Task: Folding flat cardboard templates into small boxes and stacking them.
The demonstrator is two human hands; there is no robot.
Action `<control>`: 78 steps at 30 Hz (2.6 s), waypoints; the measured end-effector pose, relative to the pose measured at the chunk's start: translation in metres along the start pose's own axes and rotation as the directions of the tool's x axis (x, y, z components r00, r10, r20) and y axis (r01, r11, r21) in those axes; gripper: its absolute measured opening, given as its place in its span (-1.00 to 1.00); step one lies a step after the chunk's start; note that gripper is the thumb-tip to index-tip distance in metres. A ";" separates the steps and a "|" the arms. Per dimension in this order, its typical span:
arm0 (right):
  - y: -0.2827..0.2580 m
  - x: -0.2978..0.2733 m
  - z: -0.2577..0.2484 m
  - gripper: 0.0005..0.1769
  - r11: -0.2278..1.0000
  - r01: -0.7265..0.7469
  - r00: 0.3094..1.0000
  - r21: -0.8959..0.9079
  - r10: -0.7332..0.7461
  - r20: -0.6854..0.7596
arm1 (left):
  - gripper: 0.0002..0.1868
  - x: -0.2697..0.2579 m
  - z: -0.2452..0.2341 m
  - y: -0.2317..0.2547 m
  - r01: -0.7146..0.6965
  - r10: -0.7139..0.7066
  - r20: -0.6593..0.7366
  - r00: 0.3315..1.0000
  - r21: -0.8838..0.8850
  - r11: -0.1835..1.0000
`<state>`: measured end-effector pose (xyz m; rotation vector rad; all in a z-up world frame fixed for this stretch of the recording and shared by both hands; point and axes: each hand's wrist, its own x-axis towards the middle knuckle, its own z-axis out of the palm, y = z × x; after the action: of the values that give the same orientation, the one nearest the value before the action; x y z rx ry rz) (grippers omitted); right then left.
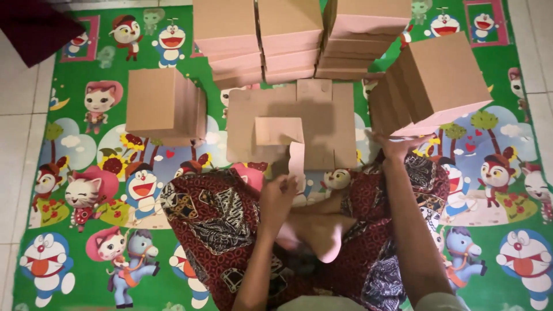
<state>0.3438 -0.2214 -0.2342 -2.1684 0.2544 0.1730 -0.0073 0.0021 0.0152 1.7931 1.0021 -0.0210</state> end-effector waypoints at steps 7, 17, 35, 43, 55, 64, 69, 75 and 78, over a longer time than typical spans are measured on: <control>0.026 0.003 0.005 0.80 0.986 0.040 0.999 0.165 -0.035 -0.029 | -0.68 0.004 -0.002 -0.018 -0.061 0.065 0.032 0.997 -0.104 0.993; 0.055 0.025 0.034 0.85 0.999 0.042 0.988 0.028 -0.037 -0.151 | -0.55 0.000 0.014 -0.017 -0.118 0.121 0.059 0.991 -0.051 0.992; -0.058 -0.054 -0.004 0.69 0.901 0.372 0.914 0.224 -0.315 -0.255 | -0.60 -0.009 0.025 0.002 -0.084 0.080 0.154 0.985 0.023 0.996; -0.005 -0.017 0.023 0.69 0.968 0.229 0.940 0.105 -0.192 -0.281 | -0.59 -0.009 0.023 0.005 -0.073 0.062 0.172 0.983 0.056 0.996; -0.103 -0.235 -0.030 0.34 0.828 0.467 0.746 0.311 -0.558 0.364 | -0.42 0.010 0.027 0.003 -0.157 0.158 0.081 0.984 -0.019 0.987; -0.097 -0.293 0.001 -0.05 0.891 0.252 0.906 0.377 -0.354 0.232 | -0.62 0.037 -0.040 -0.007 -0.066 0.220 0.237 0.946 -0.524 0.849; -0.103 -0.296 -0.011 -0.18 0.938 0.252 0.948 0.236 -0.288 0.133 | -0.45 0.100 -0.181 -0.114 -0.591 0.237 -0.639 0.732 -0.423 0.687; -0.085 -0.294 -0.017 -0.17 0.941 0.290 0.951 0.175 -0.304 0.056 | -0.42 0.194 -0.286 -0.169 -0.592 0.029 -0.686 0.727 -0.605 0.533; -0.086 -0.293 -0.024 -0.23 0.948 0.295 0.940 0.118 -0.311 0.141 | -0.02 0.229 -0.290 -0.191 -0.397 0.088 -0.452 0.887 -0.653 0.645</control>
<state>0.0819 -0.1591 -0.0888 -2.0556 -0.1609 0.1522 -0.1004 0.3913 -0.0981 1.1568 0.8350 0.8412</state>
